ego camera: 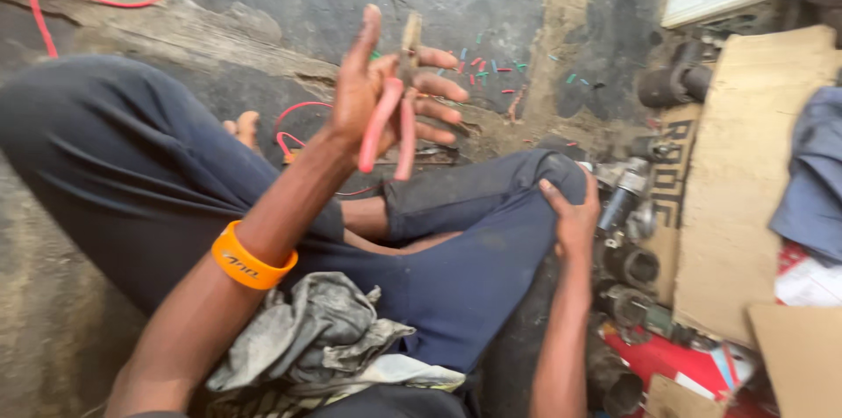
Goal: The person sits on the floor and uses pliers to strip insulation from red wires. They repeatedly cut and pull the insulation off the wire ends, creating a pile of small red and green plastic pieces on the floor.
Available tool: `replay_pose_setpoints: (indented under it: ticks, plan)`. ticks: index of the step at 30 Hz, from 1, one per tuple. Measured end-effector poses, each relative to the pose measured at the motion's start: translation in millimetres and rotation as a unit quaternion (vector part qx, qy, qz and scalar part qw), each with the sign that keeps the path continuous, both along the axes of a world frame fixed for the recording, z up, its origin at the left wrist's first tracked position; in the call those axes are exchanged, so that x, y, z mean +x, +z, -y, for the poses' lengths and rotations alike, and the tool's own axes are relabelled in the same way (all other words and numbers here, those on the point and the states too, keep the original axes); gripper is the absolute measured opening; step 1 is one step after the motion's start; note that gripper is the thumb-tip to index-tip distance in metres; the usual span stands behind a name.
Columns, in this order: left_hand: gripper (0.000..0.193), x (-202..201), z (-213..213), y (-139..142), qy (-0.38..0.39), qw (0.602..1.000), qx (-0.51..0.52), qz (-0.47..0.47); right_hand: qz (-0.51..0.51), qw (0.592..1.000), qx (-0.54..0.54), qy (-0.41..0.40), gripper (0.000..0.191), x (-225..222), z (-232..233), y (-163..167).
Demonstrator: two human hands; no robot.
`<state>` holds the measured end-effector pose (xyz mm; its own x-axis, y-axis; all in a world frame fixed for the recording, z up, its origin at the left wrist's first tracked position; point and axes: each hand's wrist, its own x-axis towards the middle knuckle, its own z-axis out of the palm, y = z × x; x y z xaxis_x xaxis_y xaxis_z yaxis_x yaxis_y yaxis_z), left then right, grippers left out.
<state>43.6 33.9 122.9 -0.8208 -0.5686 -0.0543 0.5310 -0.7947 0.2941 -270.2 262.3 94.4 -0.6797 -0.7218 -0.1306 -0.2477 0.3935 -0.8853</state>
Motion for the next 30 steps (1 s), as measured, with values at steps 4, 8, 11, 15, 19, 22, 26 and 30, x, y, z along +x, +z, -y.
replay_pose_setpoints:
  ticks: [4,8,11,15,19,22,26,30]
  plan:
    - [0.097,12.3,-3.4,-10.5,0.017,1.0,0.013,-0.001,-0.2,0.98,-0.015,0.019,0.056,12.2,-18.3,5.8]
    - [0.094,20.8,-7.6,-22.7,0.081,0.994,-0.015,0.068,-0.235,0.971,-0.02,-0.044,0.054,24.6,-34.3,15.0]
    - [0.093,22.9,-10.6,-24.6,0.096,0.993,-0.011,0.067,-0.269,0.957,-0.018,-0.102,0.056,32.7,-44.5,21.4]
    - [0.091,19.9,-19.8,-15.9,0.124,0.988,-0.008,0.092,-0.311,0.943,-0.036,-0.115,0.049,39.9,-58.4,25.1]
    - [0.088,10.8,-29.1,-0.5,0.145,0.983,-0.008,0.112,-0.279,0.95,-0.012,-0.139,0.025,63.0,-93.3,25.7]
    - [0.085,3.7,-35.6,8.7,0.156,0.981,-0.001,0.117,-0.07,0.989,-0.037,-0.127,0.035,85.4,-135.1,45.0]
    - [0.084,-1.4,-48.2,16.6,0.169,0.974,-0.018,0.152,0.412,0.841,-0.35,-0.004,0.086,127.0,-166.6,83.0]
    - [0.07,-14.2,-59.4,28.5,0.179,0.979,-0.004,0.098,0.602,0.651,-0.46,0.046,0.097,168.0,-163.6,122.8]
